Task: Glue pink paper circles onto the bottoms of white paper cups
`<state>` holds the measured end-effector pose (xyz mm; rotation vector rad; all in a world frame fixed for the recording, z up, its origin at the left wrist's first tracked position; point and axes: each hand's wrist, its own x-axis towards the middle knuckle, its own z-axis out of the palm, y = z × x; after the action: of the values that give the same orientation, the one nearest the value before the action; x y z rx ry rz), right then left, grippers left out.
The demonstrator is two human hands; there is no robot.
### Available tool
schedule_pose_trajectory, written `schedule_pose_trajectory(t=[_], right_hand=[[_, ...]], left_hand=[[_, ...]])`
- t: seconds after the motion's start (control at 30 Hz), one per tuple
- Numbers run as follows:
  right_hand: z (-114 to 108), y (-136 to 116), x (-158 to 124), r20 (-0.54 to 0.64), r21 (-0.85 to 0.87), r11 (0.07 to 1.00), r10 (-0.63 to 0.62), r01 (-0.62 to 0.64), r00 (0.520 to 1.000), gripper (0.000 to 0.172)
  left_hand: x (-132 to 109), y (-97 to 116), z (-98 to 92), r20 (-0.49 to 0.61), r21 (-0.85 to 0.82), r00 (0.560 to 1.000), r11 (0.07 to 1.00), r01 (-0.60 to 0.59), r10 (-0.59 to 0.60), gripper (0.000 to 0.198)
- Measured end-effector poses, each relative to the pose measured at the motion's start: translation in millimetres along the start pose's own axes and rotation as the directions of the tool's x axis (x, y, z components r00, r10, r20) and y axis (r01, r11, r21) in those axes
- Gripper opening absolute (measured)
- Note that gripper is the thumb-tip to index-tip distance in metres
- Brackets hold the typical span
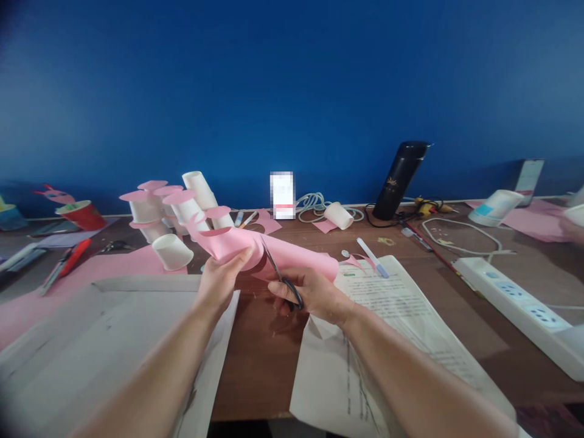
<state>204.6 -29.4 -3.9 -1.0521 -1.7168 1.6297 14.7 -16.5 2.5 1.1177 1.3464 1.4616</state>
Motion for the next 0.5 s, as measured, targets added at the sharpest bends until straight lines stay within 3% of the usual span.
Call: schedule_pose_trajectory(t=[0.23,0.5], right_hand=[[-0.8,-2.9,-0.9,0.046,0.005,0.996,-0.084,0.084,0.995,0.050],[-2.5,-1.8,-2.3,0.002,0.016,0.994,-0.109,0.109,0.994,0.052]], left_hand=[[-5.5,13.7,-2.4,0.116,-0.040,0.993,0.999,0.021,-0.016,0.042],[2.6,-6.0,-3.8,0.258,-0.249,0.966,0.966,0.074,-0.008,0.035]])
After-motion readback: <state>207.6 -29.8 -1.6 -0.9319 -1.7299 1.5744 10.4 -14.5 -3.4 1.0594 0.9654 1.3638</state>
